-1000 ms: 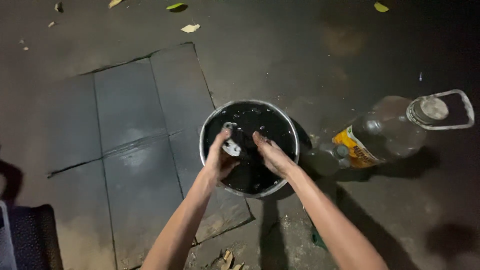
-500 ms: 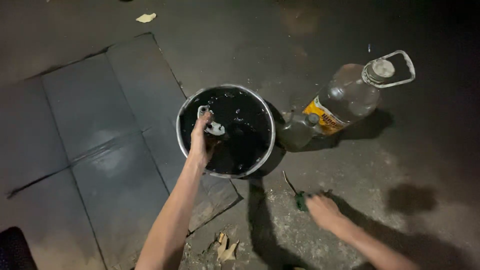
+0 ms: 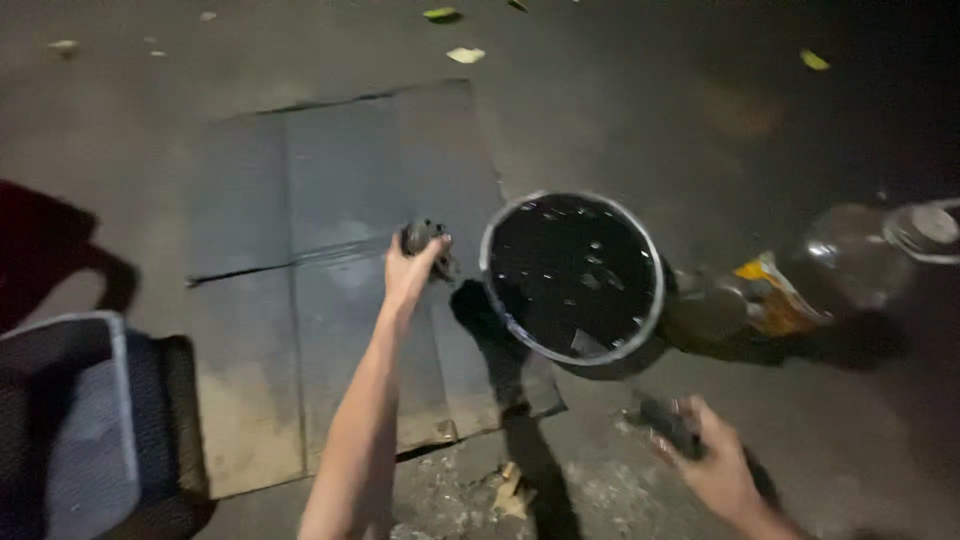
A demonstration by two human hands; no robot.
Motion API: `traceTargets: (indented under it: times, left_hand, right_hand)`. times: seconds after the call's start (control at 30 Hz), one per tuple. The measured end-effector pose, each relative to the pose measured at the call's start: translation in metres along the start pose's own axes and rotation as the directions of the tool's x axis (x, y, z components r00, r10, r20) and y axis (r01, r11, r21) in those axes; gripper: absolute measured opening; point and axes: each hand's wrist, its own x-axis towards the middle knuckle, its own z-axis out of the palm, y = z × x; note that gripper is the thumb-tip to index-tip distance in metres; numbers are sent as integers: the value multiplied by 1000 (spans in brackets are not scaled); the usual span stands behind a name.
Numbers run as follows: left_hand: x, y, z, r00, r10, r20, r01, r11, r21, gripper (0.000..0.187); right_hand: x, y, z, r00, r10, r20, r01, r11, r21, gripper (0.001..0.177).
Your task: Cleaning and drying motorcycle engine parts using solvent and a compressed air nozzle
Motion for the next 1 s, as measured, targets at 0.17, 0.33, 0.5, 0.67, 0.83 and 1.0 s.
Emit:
traceTargets:
  times: [0.17,0.33,0.5,0.67,0.83,1.0]
  left_hand:
    - [-3,-50,-56,977,11,-214,69,929,362,105]
    - [-3,-70,-75,964,141,-226,10,830,558,110]
    - [-11,-56,-83,982,120,-145,-10,801,599,113]
    - [-3,-64,-75,984,130,-119,-24,768,640,114]
    - [-6,-60,-61,985,167,-50,-97,760,642,116]
    - [-9,-55,-51,987,164,-3,-124,758,640,124]
  right_hand:
    - [84,-199,42,908,352,229,-390,909,148,40]
    - [128,-196,140,930,162,331,-56,950,-308,35]
    - [145,-181,184,920,204,335,-73,928,-365,36]
    - [146,-212,190,902,244,356,-96,918,-386,40]
    - [165,-219,188,907,252,337,-123,925,-361,42]
    - [189,-220,194,899,275,341,-168,935,-312,42]
